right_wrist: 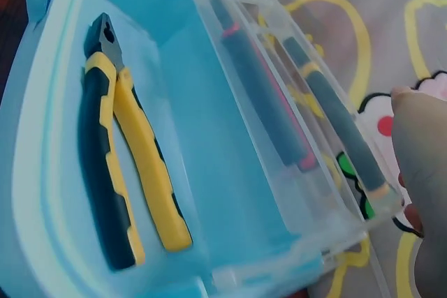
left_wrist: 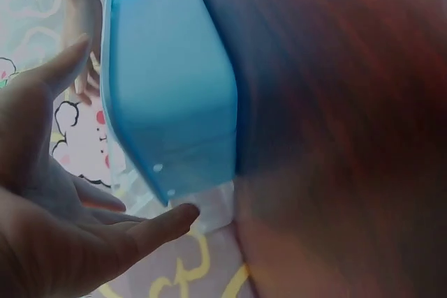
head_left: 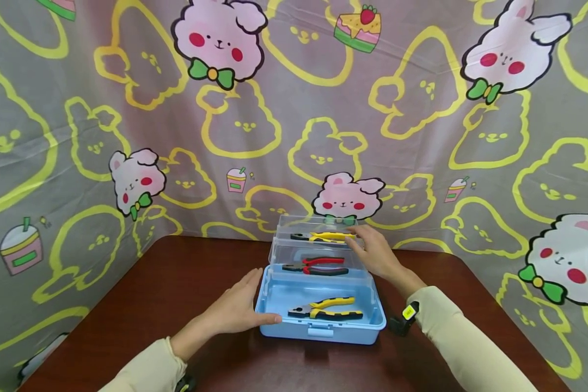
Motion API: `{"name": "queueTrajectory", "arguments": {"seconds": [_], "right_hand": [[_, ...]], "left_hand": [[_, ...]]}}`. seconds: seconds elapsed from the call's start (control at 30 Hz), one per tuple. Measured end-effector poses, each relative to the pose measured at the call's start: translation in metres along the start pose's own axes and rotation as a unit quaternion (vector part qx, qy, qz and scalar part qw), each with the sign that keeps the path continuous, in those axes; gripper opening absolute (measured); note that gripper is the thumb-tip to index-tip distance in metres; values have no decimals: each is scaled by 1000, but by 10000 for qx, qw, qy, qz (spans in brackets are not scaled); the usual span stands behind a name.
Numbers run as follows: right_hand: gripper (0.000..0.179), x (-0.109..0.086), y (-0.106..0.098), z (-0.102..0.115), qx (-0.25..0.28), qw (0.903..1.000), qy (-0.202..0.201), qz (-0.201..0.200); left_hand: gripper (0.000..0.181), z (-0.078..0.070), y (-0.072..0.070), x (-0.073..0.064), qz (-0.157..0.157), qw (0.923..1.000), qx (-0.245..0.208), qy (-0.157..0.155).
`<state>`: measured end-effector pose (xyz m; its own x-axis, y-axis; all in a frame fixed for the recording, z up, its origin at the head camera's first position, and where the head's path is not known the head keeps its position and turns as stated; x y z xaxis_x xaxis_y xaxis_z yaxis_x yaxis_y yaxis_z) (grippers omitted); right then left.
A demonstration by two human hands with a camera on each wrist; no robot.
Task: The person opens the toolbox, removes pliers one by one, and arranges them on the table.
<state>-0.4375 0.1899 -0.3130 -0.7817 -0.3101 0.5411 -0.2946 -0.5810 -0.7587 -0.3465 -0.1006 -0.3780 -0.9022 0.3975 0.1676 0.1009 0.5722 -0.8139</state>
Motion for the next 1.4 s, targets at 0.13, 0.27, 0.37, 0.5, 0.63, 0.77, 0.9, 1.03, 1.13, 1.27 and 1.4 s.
{"name": "queueTrajectory", "arguments": {"seconds": [0.13,0.27,0.37,0.5,0.63,0.77,0.9,1.03,1.13,1.27,1.4], "right_hand": [[47,3,15,4,-134,9993,18,346],[52,6,28,6,-359,9971,146,660],[52,8,35,5,-629,9944,136,843],[45,10,44,7,-1104,9882,-129,1050],[33,14,46,12,-1107,9860,-351,1196],[26,24,45,11,-608,9854,-191,1576],[23,34,43,8,118,9806,184,1950],[22,40,37,5,608,9793,605,1833],[22,41,34,5,635,9824,758,1583],[25,39,28,7,399,9894,852,1110],[28,32,16,5,235,9931,963,621]], "left_hand": [[122,-1,14,4,121,9979,-619,131],[123,1,26,9,311,9901,-1347,252],[124,6,32,11,465,9839,-1724,74],[124,10,36,10,619,9797,-1902,-143],[124,7,35,11,683,9790,-1913,-193],[124,5,32,10,686,9789,-1901,-305],[126,8,30,8,610,9804,-1825,-424],[126,10,29,7,531,9808,-1826,-427],[127,13,28,6,497,9804,-1843,-488],[127,14,27,5,482,9798,-1854,-577],[126,10,28,5,529,9792,-1889,-520]]}}
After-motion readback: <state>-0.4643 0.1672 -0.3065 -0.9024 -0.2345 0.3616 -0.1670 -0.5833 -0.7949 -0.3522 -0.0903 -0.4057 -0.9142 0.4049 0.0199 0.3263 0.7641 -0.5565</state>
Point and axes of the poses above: each hand's wrist, its own x-axis towards the middle knuckle, its own y-axis out of the palm, z = x × y, the point moved 10 cm from there along x, towards the middle knuckle
